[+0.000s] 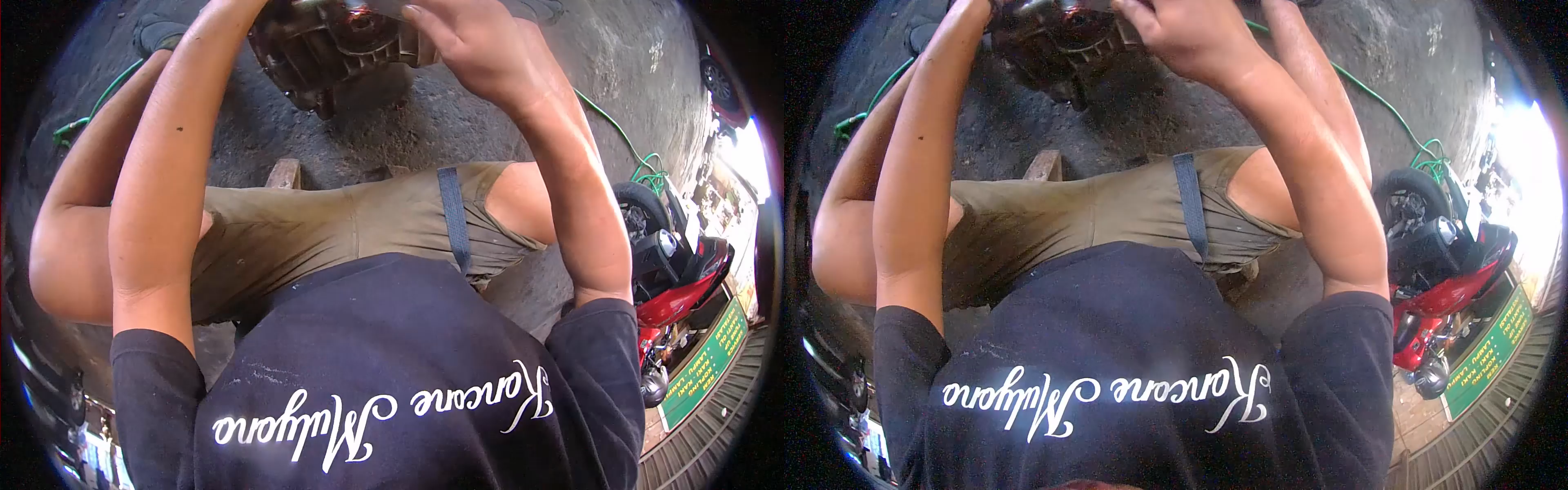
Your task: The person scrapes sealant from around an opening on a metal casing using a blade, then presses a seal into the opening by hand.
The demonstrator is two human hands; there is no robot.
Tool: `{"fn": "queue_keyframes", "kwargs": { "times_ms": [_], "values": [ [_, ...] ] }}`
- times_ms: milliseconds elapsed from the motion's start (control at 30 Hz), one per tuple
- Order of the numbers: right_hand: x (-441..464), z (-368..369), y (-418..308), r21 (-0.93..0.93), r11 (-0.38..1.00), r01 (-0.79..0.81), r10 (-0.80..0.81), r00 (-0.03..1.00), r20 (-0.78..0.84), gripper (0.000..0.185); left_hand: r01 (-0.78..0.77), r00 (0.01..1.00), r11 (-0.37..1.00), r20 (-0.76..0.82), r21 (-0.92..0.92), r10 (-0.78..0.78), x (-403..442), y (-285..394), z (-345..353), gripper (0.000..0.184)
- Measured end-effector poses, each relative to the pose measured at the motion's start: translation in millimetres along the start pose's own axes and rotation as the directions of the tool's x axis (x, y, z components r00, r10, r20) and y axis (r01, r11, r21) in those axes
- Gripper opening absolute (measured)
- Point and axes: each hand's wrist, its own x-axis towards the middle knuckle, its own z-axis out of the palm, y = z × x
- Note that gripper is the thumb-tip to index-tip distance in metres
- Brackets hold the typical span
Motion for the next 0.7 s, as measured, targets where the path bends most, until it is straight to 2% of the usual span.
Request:
{"fn": "queue_keyframes", "kwargs": {
  "times_ms": [67, 100, 167, 233, 300, 433, 467, 500, 533, 567, 633, 667, 700],
  "values": [
    [6, 0, -6, -0.131, 0.99, 0.053, -0.055, 0.998, -0.009, 0.024, -0.006, 1.0, 1.0, -0.003, 0.007, 0.006, 3, -2, 2, 0.059],
    [9, -1, -11, -0.132, 0.99, 0.051, -0.053, 0.999, -0.011, 0.024, -0.001, 1.0, 1.0, -0.009, 0.016, 0.001, 3, -3, 2, 0.059],
    [17, -6, -18, -0.347, 0.932, 0.105, -0.092, 0.994, 0.053, 0.025, -0.014, 1.0, 0.999, -0.026, 0.029, 0.014, 4, -5, 5, 0.059],
    [25, -11, -13, -0.349, 0.927, 0.136, -0.116, 0.99, 0.078, 0.026, -0.025, 1.0, 0.999, -0.018, 0.026, 0.025, 6, -6, 4, 0.059],
    [31, -14, -11, -0.275, 0.923, 0.269, -0.226, 0.958, 0.179, 0.026, -0.023, 1.0, 1.0, -0.011, 0.003, 0.023, 11, -8, 4, 0.06],
    [24, -18, -8, -0.194, 0.928, 0.319, -0.278, 0.937, 0.21, 0.026, -0.057, 0.998, 0.998, -0.012, -0.011, 0.056, 7, -10, 5, 0.061],
    [12, -27, -25, -0.166, 0.98, 0.107, -0.088, 0.989, 0.118, 0.027, -0.086, 0.995, 0.996, -0.043, -0.02, 0.085, 5, -12, 6, 0.061],
    [7, -35, -32, -0.115, 0.988, -0.107, 0.112, 0.993, 0.033, 0.027, -0.046, 0.998, 0.999, -0.052, 0.007, 0.047, 1, -7, 5, 0.061],
    [-2, -25, -14, -0.211, 0.97, -0.122, 0.119, 0.993, -0.027, 0.024, -0.032, 0.999, 0.999, -0.022, 0.014, 0.033, 0, -5, 1, 0.061],
    [-9, -13, -9, -0.209, 0.97, -0.124, 0.12, 0.992, -0.029, 0.024, -0.026, 1.0, 0.999, 0.01, 0.021, 0.026, 1, -2, -1, 0.062],
    [-16, 8, 0, 0.175, 0.978, -0.112, 0.137, 0.982, -0.133, 0.019, -0.041, 0.999, 0.999, 0.009, 0.017, 0.041, 5, -3, -1, 0.062],
    [-17, 17, 4, 0.035, 0.999, -0.018, 0.024, 0.982, -0.187, 0.017, -0.044, 0.999, 0.999, 0.02, 0.012, 0.044, 2, -3, -1, 0.062],
    [-18, 19, 9, 0.042, 0.999, -0.02, 0.027, 0.982, -0.186, 0.017, -0.042, 0.999, 0.999, 0.023, 0.018, 0.041, 0, -3, -1, 0.062]
  ]
}}
